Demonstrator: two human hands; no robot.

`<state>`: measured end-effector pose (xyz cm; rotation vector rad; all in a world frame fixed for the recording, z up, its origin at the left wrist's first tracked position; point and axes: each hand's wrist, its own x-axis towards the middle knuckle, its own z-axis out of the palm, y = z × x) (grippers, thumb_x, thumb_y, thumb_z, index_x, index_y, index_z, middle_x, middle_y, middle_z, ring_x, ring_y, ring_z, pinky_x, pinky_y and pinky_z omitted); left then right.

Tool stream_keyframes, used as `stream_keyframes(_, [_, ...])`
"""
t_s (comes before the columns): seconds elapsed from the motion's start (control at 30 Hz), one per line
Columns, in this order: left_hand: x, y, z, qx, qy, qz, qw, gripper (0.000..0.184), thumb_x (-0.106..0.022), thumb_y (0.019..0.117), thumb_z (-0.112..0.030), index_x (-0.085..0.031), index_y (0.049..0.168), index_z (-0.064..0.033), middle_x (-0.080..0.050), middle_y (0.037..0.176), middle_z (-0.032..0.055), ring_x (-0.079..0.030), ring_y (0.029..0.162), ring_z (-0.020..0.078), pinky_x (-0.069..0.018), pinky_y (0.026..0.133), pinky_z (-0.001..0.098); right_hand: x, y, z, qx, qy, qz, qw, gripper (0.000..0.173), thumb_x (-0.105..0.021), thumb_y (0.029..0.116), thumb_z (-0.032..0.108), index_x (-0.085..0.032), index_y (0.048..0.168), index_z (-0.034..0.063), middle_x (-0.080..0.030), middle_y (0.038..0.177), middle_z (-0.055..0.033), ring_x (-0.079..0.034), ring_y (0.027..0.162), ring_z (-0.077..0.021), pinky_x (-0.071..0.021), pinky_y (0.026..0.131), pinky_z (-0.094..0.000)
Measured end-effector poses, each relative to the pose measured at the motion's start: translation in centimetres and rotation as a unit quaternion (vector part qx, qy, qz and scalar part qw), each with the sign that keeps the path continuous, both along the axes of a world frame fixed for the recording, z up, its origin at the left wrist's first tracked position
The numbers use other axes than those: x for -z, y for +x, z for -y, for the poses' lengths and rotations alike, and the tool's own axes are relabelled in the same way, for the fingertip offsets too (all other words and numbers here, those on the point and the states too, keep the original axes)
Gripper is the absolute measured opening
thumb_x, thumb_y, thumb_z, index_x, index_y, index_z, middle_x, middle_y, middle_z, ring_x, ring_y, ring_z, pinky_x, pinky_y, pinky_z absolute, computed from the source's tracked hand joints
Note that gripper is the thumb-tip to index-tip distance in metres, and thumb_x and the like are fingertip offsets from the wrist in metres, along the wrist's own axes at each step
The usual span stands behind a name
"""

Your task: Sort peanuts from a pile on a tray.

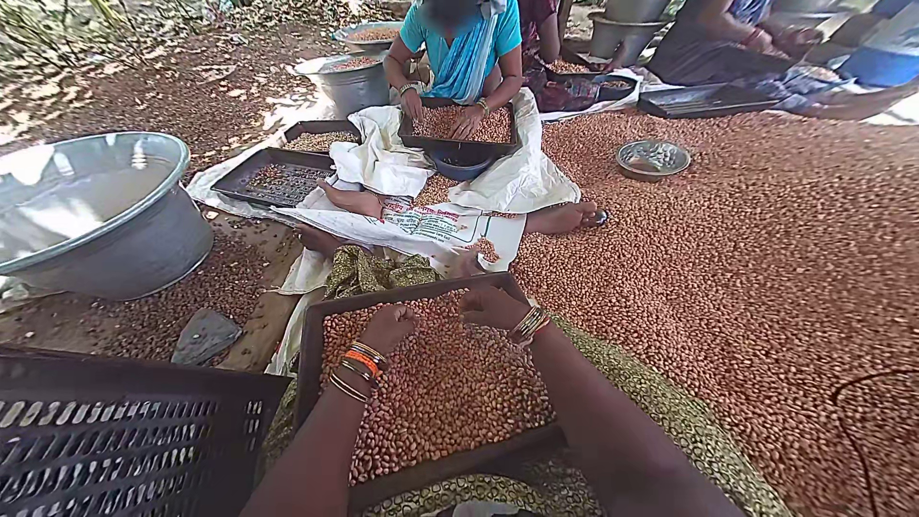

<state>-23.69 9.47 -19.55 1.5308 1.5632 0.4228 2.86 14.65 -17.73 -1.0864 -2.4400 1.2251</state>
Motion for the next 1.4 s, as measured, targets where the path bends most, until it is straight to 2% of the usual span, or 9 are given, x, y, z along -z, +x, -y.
stream_keyframes(0.13, [-0.7,0.2,-0.3,0.063,-0.011,-0.196,0.978,0.025,-0.062,0.1001,-0.019,-0.069,0.114,-0.0007,-0.069,0.11,0.0198,-0.066,0.104,0.0352,-0.0508,0.093,0.0584,0.8,-0.1,0.2,-0.004,-0.203,-0.348,0.915,0.007,-0.059,0.094,0.013,-0.063,0.1,0.0144,-0.065,0.079,0.0099,-0.045,0.053,0.0049,-0.0356,0.048,-0.0147])
stream_keyframes(0.37, [-1.2,2.0,0.0,0.099,-0.043,-0.311,0.944,0.027,-0.059,0.1014,-0.02,-0.069,0.121,-0.0052,-0.067,0.128,0.0199,-0.063,0.122,0.0394,-0.05,0.097,0.064,2.4,-4.4,1.6,-0.004,0.02,0.14,0.99,0.029,-0.058,0.1036,0.016,-0.069,0.124,-0.001,-0.07,0.117,-0.0218,-0.067,0.11,-0.0337,-0.0499,0.101,-0.0523])
stream_keyframes(0.57, [-1.3,2.4,0.3,0.105,-0.044,-0.327,0.938,0.027,-0.058,0.1009,-0.018,-0.068,0.122,-0.0049,-0.067,0.127,0.0202,-0.063,0.121,0.04,-0.0507,0.096,0.0638,0.4,-3.3,1.2,0.007,0.011,0.359,0.933,0.026,-0.065,0.0968,0.018,-0.072,0.113,-0.0014,-0.069,0.119,-0.0262,-0.065,0.115,-0.0455,-0.0502,0.091,-0.0696])
stream_keyframes(0.73, [-1.4,2.7,0.2,0.111,-0.054,-0.338,0.933,0.027,-0.058,0.0993,-0.019,-0.068,0.118,-0.0027,-0.067,0.125,0.022,-0.064,0.119,0.0415,-0.0512,0.093,0.065,-0.2,-3.0,1.4,0.034,0.002,0.197,0.98,0.028,-0.061,0.1021,0.016,-0.069,0.121,-0.0023,-0.069,0.114,-0.0233,-0.065,0.107,-0.036,-0.049,0.098,-0.0535])
stream_keyframes(0.87, [-1.1,1.1,-0.2,0.077,-0.028,-0.235,0.969,0.027,-0.064,0.0972,-0.022,-0.07,0.114,-0.0015,-0.07,0.111,0.0195,-0.067,0.107,0.0365,-0.0518,0.092,0.0599,1.0,-4.0,2.0,-0.082,-0.003,0.134,0.988,0.022,-0.065,0.0991,0.011,-0.072,0.111,-0.0056,-0.07,0.099,-0.022,-0.066,0.092,-0.0326,-0.0508,0.09,-0.0516])
stream_keyframes(0.97, [-0.5,0.2,0.0,0.009,0.01,-0.028,1.0,0.016,-0.069,0.0947,-0.017,-0.069,0.101,-0.0022,-0.059,0.078,0.0051,-0.051,0.065,0.015,-0.0442,0.063,0.0351,0.9,-4.0,2.5,-0.209,0.009,0.131,0.969,0.016,-0.072,0.0907,0.003,-0.075,0.104,-0.0038,-0.071,0.091,-0.0202,-0.067,0.083,-0.0323,-0.0523,0.082,-0.0544])
stream_keyframes(1.13, [0.5,1.3,0.9,-0.119,-0.069,0.422,0.896,0.019,-0.044,0.1019,-0.003,-0.057,0.089,-0.0091,-0.053,0.064,-0.0049,-0.046,0.049,0.003,-0.0385,0.046,0.0174,1.6,-4.7,3.3,-0.237,0.002,0.222,0.946,0.017,-0.074,0.0906,0.007,-0.078,0.106,0.0015,-0.075,0.1,-0.0185,-0.071,0.094,-0.0354,-0.0537,0.087,-0.062])
stream_keyframes(1.27, [0.4,1.5,1.1,-0.149,-0.092,0.498,0.849,0.021,-0.029,0.1051,-0.009,-0.049,0.099,-0.0106,-0.067,0.085,0.0054,-0.057,0.058,0.0087,-0.0461,0.052,0.021,2.0,-5.0,3.3,-0.236,0.019,0.243,0.941,0.016,-0.073,0.0912,0.011,-0.077,0.105,0.0029,-0.074,0.099,-0.0185,-0.07,0.095,-0.0373,-0.0524,0.085,-0.0652])
stream_keyframes(1.4, [0.5,1.7,1.0,-0.108,-0.076,0.379,0.916,0.016,-0.041,0.103,-0.004,-0.054,0.095,-0.009,-0.06,0.076,-0.0017,-0.052,0.056,0.0051,-0.0441,0.051,0.0191,2.0,-4.8,3.3,-0.223,0.029,0.26,0.939,0.023,-0.074,0.0913,0.013,-0.076,0.114,0.0068,-0.074,0.108,-0.0189,-0.07,0.103,-0.0398,-0.0513,0.089,-0.0688])
